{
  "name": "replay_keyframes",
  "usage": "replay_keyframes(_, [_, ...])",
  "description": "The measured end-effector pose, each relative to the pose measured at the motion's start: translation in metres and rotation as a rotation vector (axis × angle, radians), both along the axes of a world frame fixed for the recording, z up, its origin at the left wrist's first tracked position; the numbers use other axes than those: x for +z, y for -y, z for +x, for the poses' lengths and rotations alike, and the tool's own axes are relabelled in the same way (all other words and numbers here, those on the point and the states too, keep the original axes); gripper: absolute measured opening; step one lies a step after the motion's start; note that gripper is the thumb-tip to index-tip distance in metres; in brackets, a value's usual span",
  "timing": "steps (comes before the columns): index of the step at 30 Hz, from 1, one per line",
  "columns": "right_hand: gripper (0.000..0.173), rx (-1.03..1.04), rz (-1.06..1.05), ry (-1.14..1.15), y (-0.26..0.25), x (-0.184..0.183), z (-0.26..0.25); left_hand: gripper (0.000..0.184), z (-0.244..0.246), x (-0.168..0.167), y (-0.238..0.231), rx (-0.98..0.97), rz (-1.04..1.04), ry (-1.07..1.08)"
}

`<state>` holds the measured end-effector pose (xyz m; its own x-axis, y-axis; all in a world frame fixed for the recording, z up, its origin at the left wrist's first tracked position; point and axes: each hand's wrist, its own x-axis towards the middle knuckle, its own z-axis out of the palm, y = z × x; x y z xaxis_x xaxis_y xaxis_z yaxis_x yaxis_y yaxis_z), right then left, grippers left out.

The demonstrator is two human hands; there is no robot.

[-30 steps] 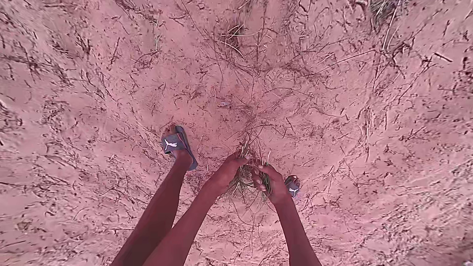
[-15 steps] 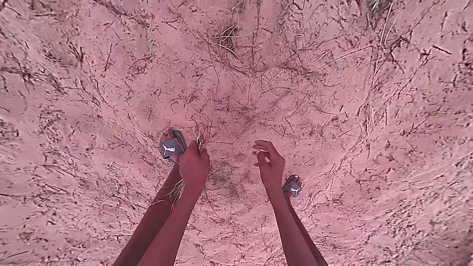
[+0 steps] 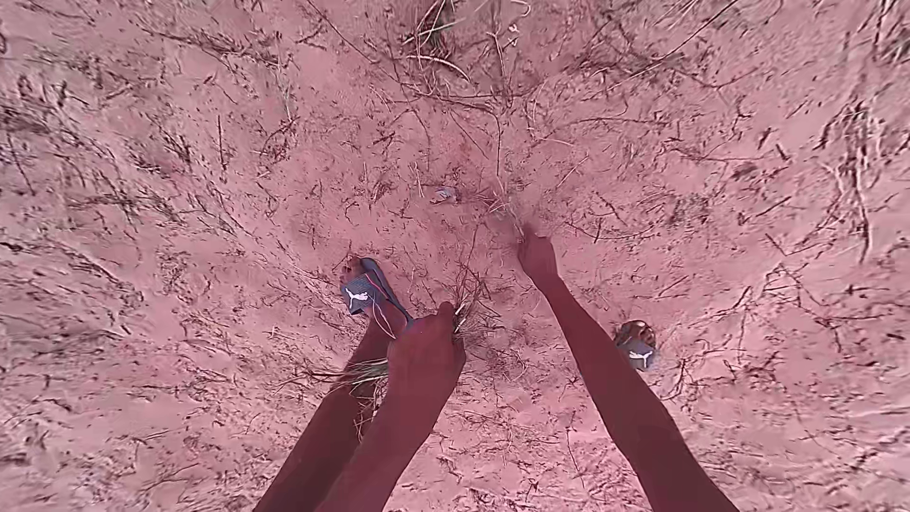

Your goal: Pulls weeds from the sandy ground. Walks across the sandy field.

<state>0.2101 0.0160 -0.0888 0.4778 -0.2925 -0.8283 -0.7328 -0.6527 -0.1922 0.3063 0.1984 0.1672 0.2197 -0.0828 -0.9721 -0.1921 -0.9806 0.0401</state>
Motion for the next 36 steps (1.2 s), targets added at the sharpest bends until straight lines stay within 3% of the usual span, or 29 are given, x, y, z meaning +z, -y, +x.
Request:
replay_keyframes(2, [0.037,-0.147,0.172,-0.011,-0.025,0.025,-0.04,0.037,0.0,-0.004,0.002,-0.004,0.038,-0.015])
replay_keyframes(5, [0.031,0.217,0.53,-0.238,-0.073,0.08,-0.085,0.037,0.002,-0.009,0.001,-0.013,0.086,-0.044])
replay_keyframes(7, [0.03,0.354,0.581,-0.254,-0.091,0.104,-0.094,0.037,0.009,-0.01,0.0,0.0,0.1,-0.027])
replay_keyframes(9, [0.031,0.231,0.456,-0.09,-0.083,0.117,-0.075,0.038,0.017,-0.009,-0.003,0.024,0.092,0.017])
replay_keyframes(12, [0.031,0.046,0.119,0.406,-0.056,0.088,-0.023,0.036,0.019,-0.007,-0.013,0.056,0.071,0.024])
replay_keyframes(14, [0.046,0.063,-0.034,0.546,-0.036,0.049,0.03,0.038,0.022,-0.005,-0.016,0.047,0.06,0.004])
replay_keyframes(16, [0.053,0.048,-0.09,0.453,-0.031,0.013,0.075,0.036,0.021,-0.003,-0.022,0.028,0.041,0.007])
replay_keyframes(18, [0.061,-0.022,-0.095,0.239,-0.042,-0.001,0.109,0.035,0.021,-0.003,-0.028,0.028,0.023,0.023])
replay_keyframes(21, [0.047,-0.147,-0.062,0.126,-0.063,0.001,0.131,0.035,0.028,-0.001,-0.033,0.037,0.025,0.026])
replay_keyframes(24, [0.03,-0.152,-0.061,0.067,-0.079,0.014,0.103,0.036,0.039,0.001,-0.033,0.084,0.047,0.023])
replay_keyframes(26, [0.029,0.024,0.052,0.022,-0.087,0.037,0.067,0.035,0.044,0.001,-0.033,0.129,0.043,0.059])
replay_keyframes(30, [0.035,0.462,0.424,-0.317,-0.127,0.101,-0.034,0.034,0.046,0.001,-0.037,0.156,0.084,0.04])
replay_keyframes(32, [0.032,0.55,0.54,-0.393,-0.133,0.119,-0.089,0.033,0.048,0.003,-0.036,0.184,0.065,0.064])
replay_keyframes(34, [0.031,0.474,0.506,-0.34,-0.12,0.131,-0.104,0.033,0.052,0.006,-0.036,0.224,0.057,0.088])
replay_keyframes(36, [0.031,0.26,0.303,-0.166,-0.095,0.126,-0.085,0.032,0.052,0.005,-0.04,0.263,0.042,0.135])
